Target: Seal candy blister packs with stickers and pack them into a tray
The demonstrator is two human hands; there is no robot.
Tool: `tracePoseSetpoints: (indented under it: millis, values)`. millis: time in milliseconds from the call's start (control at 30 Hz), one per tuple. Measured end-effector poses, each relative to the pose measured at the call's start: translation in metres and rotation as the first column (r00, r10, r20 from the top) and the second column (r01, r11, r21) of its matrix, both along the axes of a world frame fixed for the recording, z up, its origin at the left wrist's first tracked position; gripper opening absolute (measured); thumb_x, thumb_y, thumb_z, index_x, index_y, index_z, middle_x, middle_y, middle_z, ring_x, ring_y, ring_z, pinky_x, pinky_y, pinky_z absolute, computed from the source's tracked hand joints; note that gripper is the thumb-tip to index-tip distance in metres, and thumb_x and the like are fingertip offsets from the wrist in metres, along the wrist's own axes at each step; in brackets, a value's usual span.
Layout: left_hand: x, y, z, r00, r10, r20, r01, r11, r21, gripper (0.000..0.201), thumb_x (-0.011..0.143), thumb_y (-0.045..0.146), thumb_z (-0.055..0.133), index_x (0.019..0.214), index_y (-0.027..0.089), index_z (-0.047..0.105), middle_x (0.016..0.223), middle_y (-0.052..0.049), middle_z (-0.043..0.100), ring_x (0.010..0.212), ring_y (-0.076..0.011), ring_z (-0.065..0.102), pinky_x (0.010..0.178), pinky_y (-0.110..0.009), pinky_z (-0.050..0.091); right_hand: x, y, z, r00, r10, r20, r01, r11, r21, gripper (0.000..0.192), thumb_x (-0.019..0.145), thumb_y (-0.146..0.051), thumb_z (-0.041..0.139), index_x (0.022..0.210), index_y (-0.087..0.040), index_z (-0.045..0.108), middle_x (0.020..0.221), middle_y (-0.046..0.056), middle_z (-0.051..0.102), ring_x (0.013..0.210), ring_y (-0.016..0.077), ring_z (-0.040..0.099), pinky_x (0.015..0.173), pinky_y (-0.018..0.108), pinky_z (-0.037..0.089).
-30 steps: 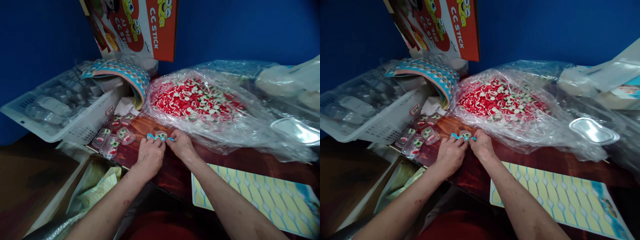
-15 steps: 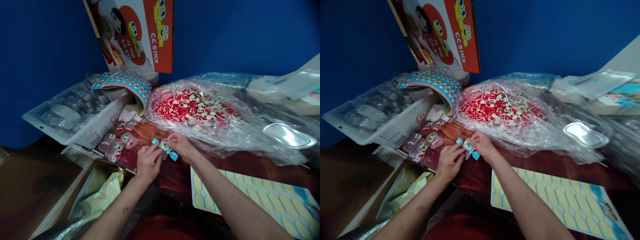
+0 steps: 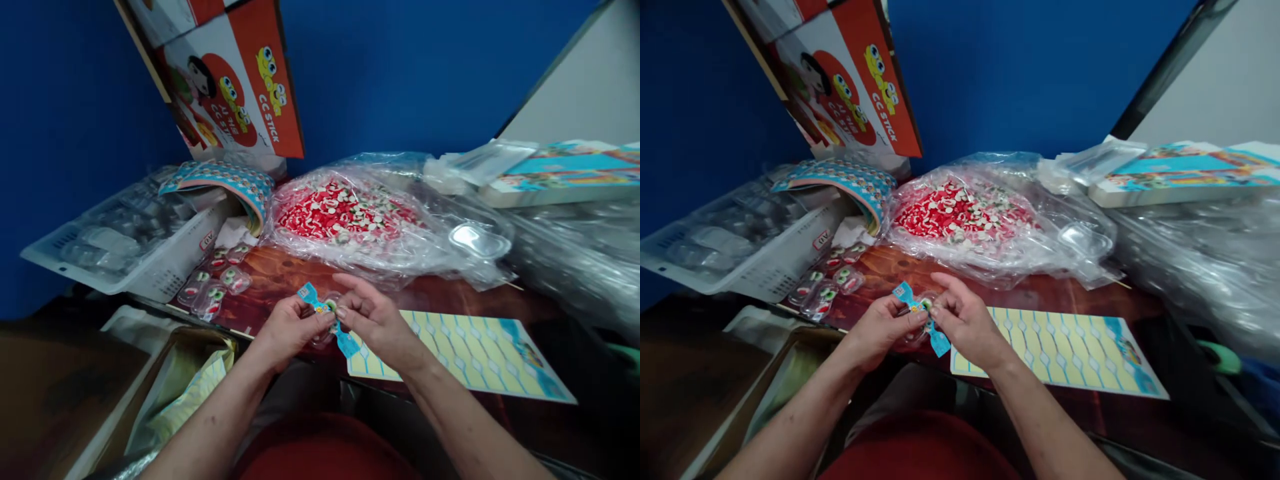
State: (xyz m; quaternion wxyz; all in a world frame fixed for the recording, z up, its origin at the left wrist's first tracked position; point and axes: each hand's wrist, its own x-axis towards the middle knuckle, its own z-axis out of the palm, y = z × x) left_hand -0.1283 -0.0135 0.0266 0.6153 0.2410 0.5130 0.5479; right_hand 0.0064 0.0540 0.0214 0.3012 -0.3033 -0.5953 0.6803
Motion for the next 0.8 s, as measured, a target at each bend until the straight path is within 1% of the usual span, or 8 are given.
tracePoseSetpoints:
  millis: [167, 267, 433, 533, 633, 733, 767, 800]
  values:
    - [0.012, -0.002, 0.003, 0.988, 0.152, -0.008, -0.153, 0.988, -0.02, 0.034, 0.046, 0.03, 0.081, 0.068, 0.011, 0.062, 0.053, 0.002, 0.059, 0.042, -0.0068, 0.05, 0.044, -0.019, 0.04, 0.014, -0.009, -0.001, 0.997, -0.052, -0.058, 0.042, 0.986, -0.159, 0.065, 0.068, -0.029, 0.067, 0.124, -0.019, 0.035, 0.074, -0.001, 0.058, 0.062, 0.0106, 0.053, 0.055, 0.024, 0.041]
    - [0.015, -0.004, -0.001, 0.975, 0.22, -0.021, -0.22, 0.975, 0.004, 0.031, 0.047, 0.029, 0.08, 0.067, 0.011, 0.063, 0.055, 0.001, 0.061, 0.045, -0.0077, 0.052, 0.046, -0.02, 0.042, 0.023, -0.017, -0.002, 0.998, 0.022, -0.061, -0.031, 0.987, -0.158, 0.065, 0.068, -0.026, 0.067, 0.123, -0.02, 0.034, 0.069, -0.004, 0.056, 0.059, 0.0099, 0.051, 0.054, 0.023, 0.041]
    - [0.019, -0.009, 0.004, 0.983, 0.171, 0.068, -0.17, 0.985, -0.022, 0.027, 0.045, 0.024, 0.081, 0.061, 0.01, 0.064, 0.054, 0.0, 0.062, 0.043, -0.0062, 0.051, 0.045, -0.018, 0.04, 0.029, -0.025, -0.001, 0.994, 0.076, -0.084, -0.081, 0.995, -0.052, 0.055, 0.071, -0.019, 0.061, 0.121, -0.022, 0.038, 0.069, -0.004, 0.053, 0.06, 0.0089, 0.049, 0.054, 0.022, 0.04]
    - [0.025, -0.009, 0.007, 0.977, 0.145, 0.157, -0.141, 0.989, -0.038, 0.028, 0.043, 0.023, 0.082, 0.06, 0.009, 0.065, 0.055, -0.002, 0.064, 0.045, -0.0074, 0.053, 0.047, -0.019, 0.041, 0.027, -0.023, -0.005, 0.989, 0.09, -0.12, -0.103, 0.989, -0.106, 0.054, 0.07, -0.02, 0.062, 0.119, -0.023, 0.04, 0.08, -0.001, 0.057, 0.067, 0.0102, 0.052, 0.057, 0.023, 0.041]
    - [0.029, -0.008, 0.002, 0.962, 0.199, 0.189, -0.189, 0.98, -0.067, 0.028, 0.042, 0.022, 0.083, 0.059, 0.009, 0.065, 0.053, -0.002, 0.063, 0.044, -0.0076, 0.054, 0.047, -0.019, 0.042, 0.024, -0.019, -0.011, 0.992, 0.076, -0.098, -0.089, 0.988, -0.129, 0.057, 0.068, -0.022, 0.063, 0.12, -0.022, 0.039, 0.074, -0.003, 0.056, 0.062, 0.0101, 0.052, 0.053, 0.022, 0.039]
    - [0.03, -0.004, -0.008, 0.924, 0.301, 0.236, -0.286, 0.953, -0.098, 0.029, 0.04, 0.02, 0.083, 0.06, 0.01, 0.065, 0.055, -0.001, 0.064, 0.047, -0.0082, 0.055, 0.05, -0.019, 0.044, 0.026, -0.017, -0.013, 0.995, -0.087, 0.058, 0.084, 0.996, 0.043, 0.062, 0.069, -0.026, 0.062, 0.125, -0.021, 0.036, 0.077, -0.001, 0.057, 0.064, 0.0124, 0.052, 0.055, 0.025, 0.041]
    - [0.029, -0.002, -0.011, 0.908, 0.34, 0.246, -0.324, 0.94, -0.104, 0.03, 0.04, 0.02, 0.083, 0.061, 0.01, 0.065, 0.055, -0.001, 0.064, 0.047, -0.0084, 0.056, 0.05, -0.02, 0.044, 0.027, -0.017, -0.011, 0.966, -0.235, 0.11, 0.214, 0.961, 0.176, 0.06, 0.068, -0.027, 0.063, 0.123, -0.02, 0.039, 0.085, 0.002, 0.057, 0.07, 0.0141, 0.053, 0.058, 0.026, 0.042]
    - [0.028, -0.001, -0.014, 0.892, 0.378, 0.248, -0.362, 0.926, -0.108, 0.03, 0.039, 0.019, 0.083, 0.062, 0.01, 0.065, 0.055, -0.001, 0.064, 0.048, -0.0086, 0.056, 0.05, -0.02, 0.044, 0.029, -0.019, -0.008, 0.906, -0.402, 0.135, 0.341, 0.88, 0.331, 0.051, 0.069, -0.028, 0.063, 0.116, -0.019, 0.045, 0.091, 0.005, 0.057, 0.074, 0.0154, 0.053, 0.06, 0.028, 0.043]
